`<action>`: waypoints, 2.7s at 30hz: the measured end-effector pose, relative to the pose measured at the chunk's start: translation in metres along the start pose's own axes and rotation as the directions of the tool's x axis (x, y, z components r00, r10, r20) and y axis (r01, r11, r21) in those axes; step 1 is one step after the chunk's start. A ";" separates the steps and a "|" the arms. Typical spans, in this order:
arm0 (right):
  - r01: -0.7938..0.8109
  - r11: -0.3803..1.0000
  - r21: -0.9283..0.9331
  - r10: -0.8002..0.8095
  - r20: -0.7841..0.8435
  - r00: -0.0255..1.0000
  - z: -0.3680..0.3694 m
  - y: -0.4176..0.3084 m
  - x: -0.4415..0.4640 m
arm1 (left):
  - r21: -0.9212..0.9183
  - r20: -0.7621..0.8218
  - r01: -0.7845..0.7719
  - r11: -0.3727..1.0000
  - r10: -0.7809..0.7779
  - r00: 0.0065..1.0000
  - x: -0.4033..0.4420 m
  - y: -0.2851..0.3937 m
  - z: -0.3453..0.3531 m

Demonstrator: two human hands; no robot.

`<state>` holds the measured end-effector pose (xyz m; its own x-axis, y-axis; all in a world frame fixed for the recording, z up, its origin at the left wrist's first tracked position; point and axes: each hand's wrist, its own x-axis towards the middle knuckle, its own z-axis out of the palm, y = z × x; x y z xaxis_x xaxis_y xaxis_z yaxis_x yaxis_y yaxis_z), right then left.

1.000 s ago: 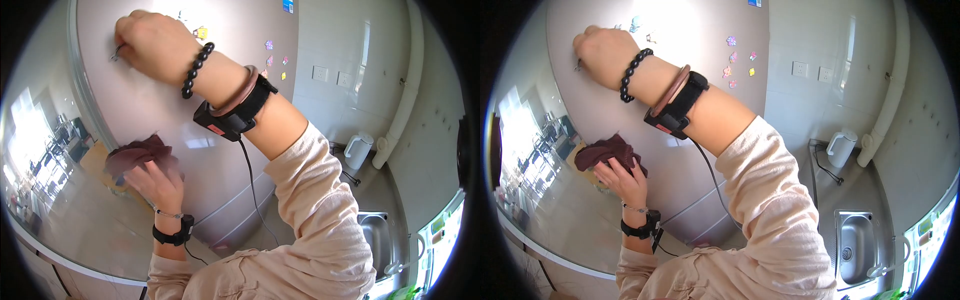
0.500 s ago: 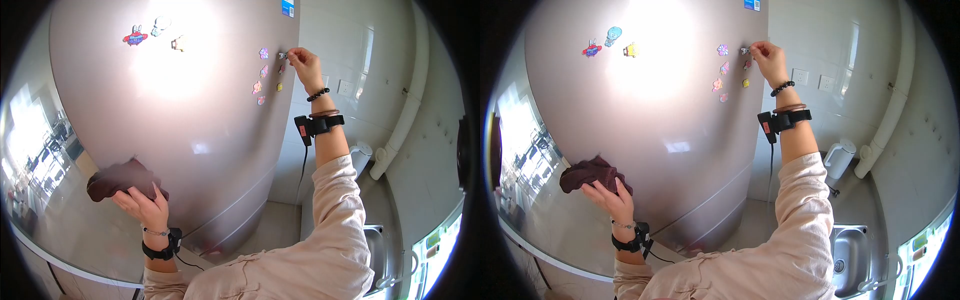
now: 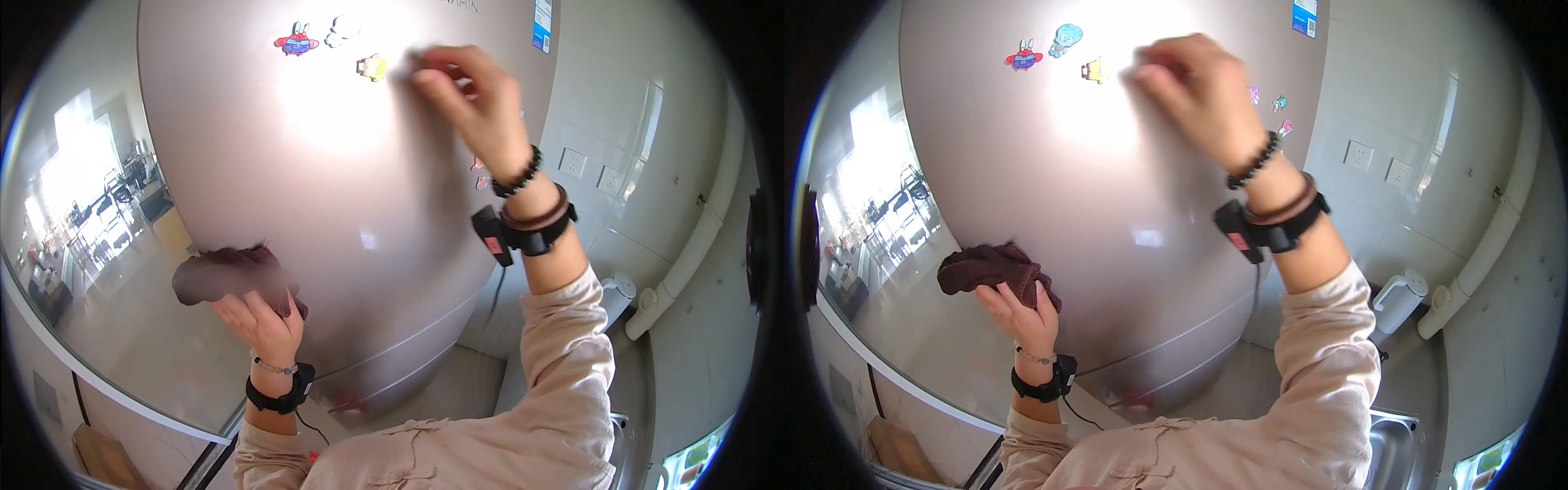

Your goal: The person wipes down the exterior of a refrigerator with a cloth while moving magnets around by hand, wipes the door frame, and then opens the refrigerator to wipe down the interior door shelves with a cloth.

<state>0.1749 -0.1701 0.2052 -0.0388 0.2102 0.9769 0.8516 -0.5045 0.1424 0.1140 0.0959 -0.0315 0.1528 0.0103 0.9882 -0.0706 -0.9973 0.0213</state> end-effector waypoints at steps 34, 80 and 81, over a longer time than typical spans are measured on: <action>-0.421 0.906 -0.047 0.396 -0.260 0.881 -0.091 0.137 -0.058 | 0.089 -0.181 -0.080 0.993 0.095 0.979 -0.004 -0.001 0.007; -0.464 0.805 0.370 0.559 -0.210 0.802 -0.081 0.102 -0.098 | -0.143 -0.135 0.005 0.990 -0.024 0.990 0.020 0.021 -0.003; -0.400 0.842 0.361 0.461 -0.099 0.882 -0.074 0.081 -0.079 | -0.030 -0.116 -0.017 0.999 0.014 0.993 0.017 0.019 -0.005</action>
<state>0.2079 -0.2892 0.1516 0.3067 -0.1299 0.9429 0.9217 -0.2065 -0.3282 0.1106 0.0772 -0.0139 0.0369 0.0050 0.9993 -0.1031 -0.9946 0.0087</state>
